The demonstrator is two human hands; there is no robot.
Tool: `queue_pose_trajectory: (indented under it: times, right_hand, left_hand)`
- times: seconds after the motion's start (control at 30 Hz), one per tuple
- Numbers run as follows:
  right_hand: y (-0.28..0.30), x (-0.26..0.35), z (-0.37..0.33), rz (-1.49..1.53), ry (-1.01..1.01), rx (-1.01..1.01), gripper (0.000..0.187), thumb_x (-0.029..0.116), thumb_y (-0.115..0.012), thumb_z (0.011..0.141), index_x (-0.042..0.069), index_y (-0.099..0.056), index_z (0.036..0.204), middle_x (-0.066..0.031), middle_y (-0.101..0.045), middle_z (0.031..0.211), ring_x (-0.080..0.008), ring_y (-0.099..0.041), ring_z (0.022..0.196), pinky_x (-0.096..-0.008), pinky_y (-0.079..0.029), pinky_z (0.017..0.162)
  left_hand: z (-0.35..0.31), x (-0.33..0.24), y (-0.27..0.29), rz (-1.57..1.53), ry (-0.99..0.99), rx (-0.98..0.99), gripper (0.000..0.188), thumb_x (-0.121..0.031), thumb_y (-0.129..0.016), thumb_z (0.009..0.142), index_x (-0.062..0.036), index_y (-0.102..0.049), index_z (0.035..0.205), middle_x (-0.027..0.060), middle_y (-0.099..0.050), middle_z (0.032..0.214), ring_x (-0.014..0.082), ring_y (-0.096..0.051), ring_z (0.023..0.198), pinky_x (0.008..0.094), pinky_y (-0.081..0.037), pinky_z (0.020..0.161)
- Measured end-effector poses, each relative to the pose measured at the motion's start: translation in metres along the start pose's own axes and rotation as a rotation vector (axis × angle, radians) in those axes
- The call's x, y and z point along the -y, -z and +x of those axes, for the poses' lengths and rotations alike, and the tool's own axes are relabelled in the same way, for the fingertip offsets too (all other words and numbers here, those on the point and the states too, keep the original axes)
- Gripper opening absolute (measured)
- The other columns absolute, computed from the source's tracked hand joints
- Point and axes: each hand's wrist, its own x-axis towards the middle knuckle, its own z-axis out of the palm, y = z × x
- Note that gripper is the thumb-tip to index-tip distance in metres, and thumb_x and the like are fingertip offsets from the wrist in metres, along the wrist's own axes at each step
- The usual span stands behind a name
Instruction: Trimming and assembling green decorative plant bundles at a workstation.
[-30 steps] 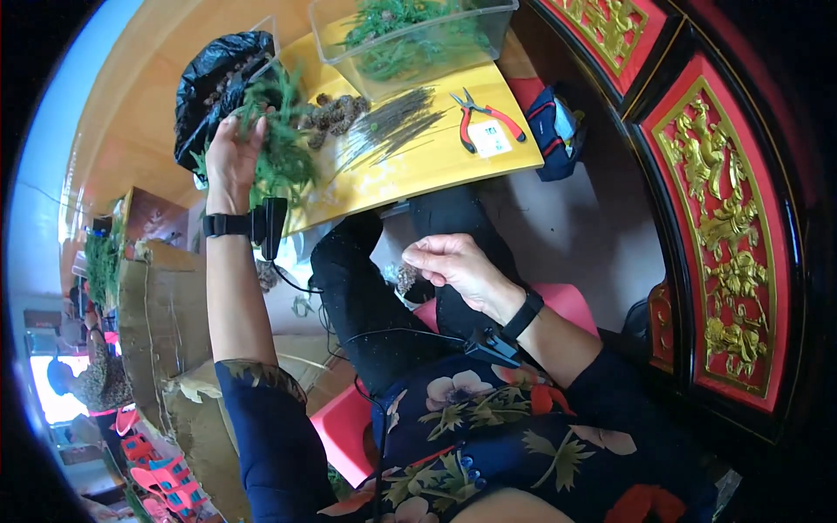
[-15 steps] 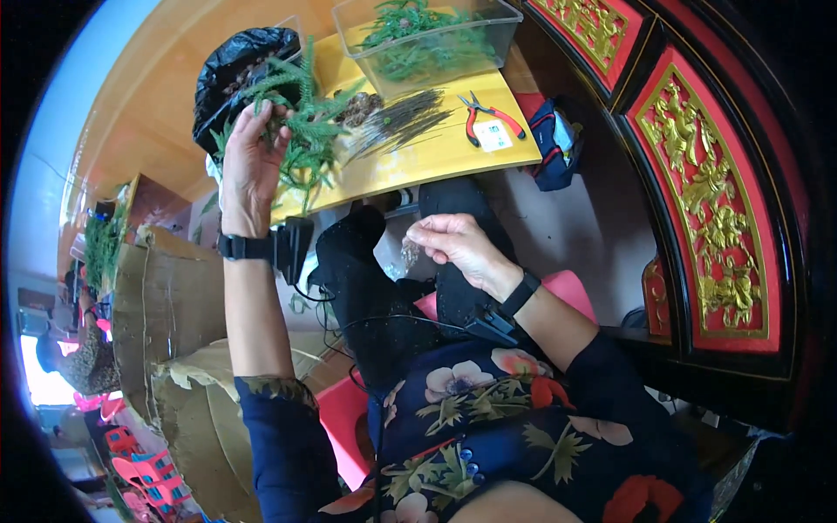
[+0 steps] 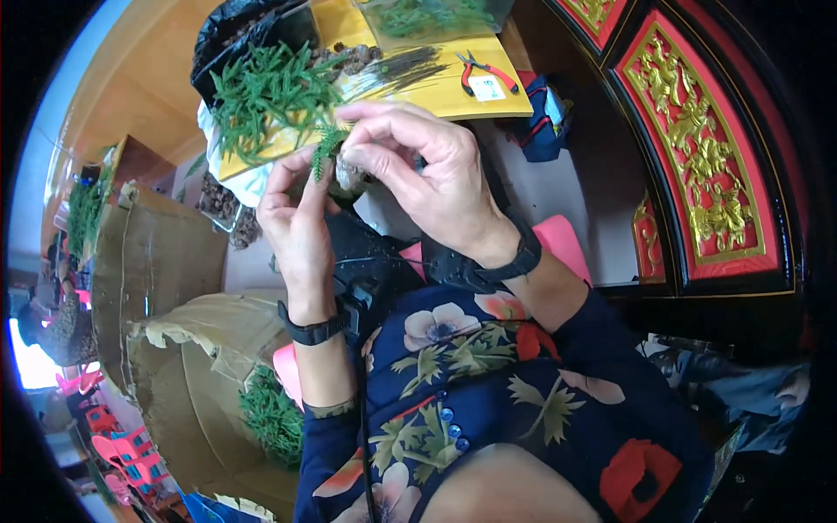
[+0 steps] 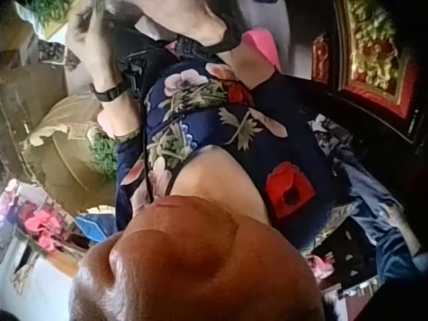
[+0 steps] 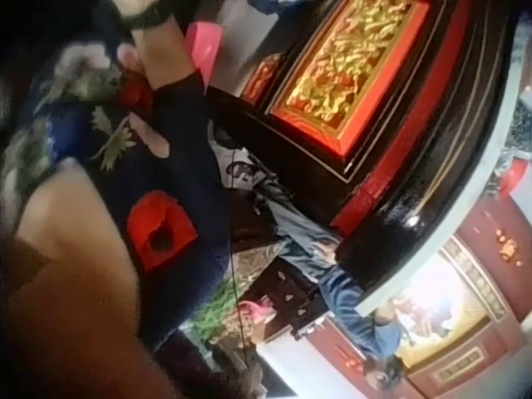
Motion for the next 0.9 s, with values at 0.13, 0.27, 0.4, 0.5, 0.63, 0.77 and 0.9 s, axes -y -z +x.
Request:
queue_pose_trajectory:
  times: [0.13,0.27,0.4,0.5,0.63,0.77,0.9]
  right_hand:
    - [-0.009,-0.007,-0.004,-0.047,-0.095,0.014,0.01,0.006,-0.059,0.088,-0.003,-0.063,0.092,-0.0044,-0.065,0.081,-0.0065,-0.06,0.075,-0.02,-0.048,0.067]
    - [-0.011,-0.007,-0.006,-0.036,-0.251,0.03,0.01,0.006,-0.059,0.088,-0.003,-0.063,0.092,-0.0038,-0.066,0.082,-0.0061,-0.06,0.074,-0.0199,-0.047,0.066]
    - [-0.009,-0.012,-0.009,-0.055,-0.242,0.021,0.01,0.007,-0.06,0.087,-0.002,-0.063,0.091,-0.0042,-0.066,0.08,-0.0061,-0.06,0.07,-0.0203,-0.047,0.063]
    - [-0.008,-0.013,-0.012,-0.146,-0.192,0.018,0.01,0.007,-0.061,0.086,-0.001,-0.063,0.09,-0.0055,-0.066,0.076,-0.0072,-0.06,0.067,-0.0213,-0.047,0.06]
    - [-0.005,-0.011,-0.016,-0.365,-0.115,0.025,0.009,0.008,-0.062,0.083,0.0,-0.064,0.087,-0.0085,-0.065,0.07,-0.0119,-0.062,0.06,-0.0241,-0.048,0.056]
    - [-0.005,-0.009,-0.017,-0.48,-0.077,0.026,0.008,0.008,-0.063,0.081,0.001,-0.064,0.083,-0.0109,-0.064,0.067,-0.0195,-0.063,0.057,-0.0278,-0.048,0.054]
    - [-0.006,-0.004,-0.016,-0.529,-0.056,0.037,0.007,0.009,-0.063,0.079,0.002,-0.064,0.081,-0.0118,-0.063,0.067,-0.0246,-0.062,0.057,-0.0307,-0.048,0.054]
  left_hand:
    - [-0.009,-0.001,0.003,0.002,-0.011,-0.033,0.018,-0.003,-0.06,0.085,0.0002,-0.061,0.103,0.0022,-0.062,0.089,0.0059,-0.055,0.074,0.0185,-0.043,0.063]
    - [-0.009,-0.004,0.002,-0.123,0.023,-0.04,0.017,-0.004,-0.06,0.086,0.0013,-0.061,0.102,0.003,-0.062,0.087,0.0074,-0.055,0.072,0.0193,-0.044,0.066]
    - [-0.013,-0.005,-0.002,-0.218,0.127,-0.027,0.016,-0.006,-0.061,0.086,0.002,-0.061,0.1,0.0028,-0.061,0.083,0.0086,-0.055,0.07,0.0204,-0.044,0.067]
    - [-0.015,0.001,-0.003,-0.135,0.13,-0.071,0.014,-0.006,-0.061,0.086,0.0021,-0.061,0.098,0.0025,-0.06,0.079,0.009,-0.055,0.068,0.0209,-0.044,0.067]
    - [-0.014,0.011,0.001,-0.138,0.069,-0.042,0.014,-0.006,-0.061,0.086,0.0023,-0.061,0.097,0.0026,-0.06,0.078,0.0088,-0.054,0.067,0.0207,-0.043,0.066]
    - [-0.016,0.01,0.001,-0.088,0.018,-0.058,0.012,-0.004,-0.062,0.085,0.0021,-0.061,0.095,0.0023,-0.059,0.077,0.0083,-0.053,0.067,0.0204,-0.042,0.065]
    - [-0.017,0.01,0.002,-0.072,-0.013,-0.075,0.011,-0.004,-0.063,0.084,0.002,-0.061,0.094,0.0017,-0.059,0.077,0.0081,-0.052,0.068,0.0201,-0.042,0.065]
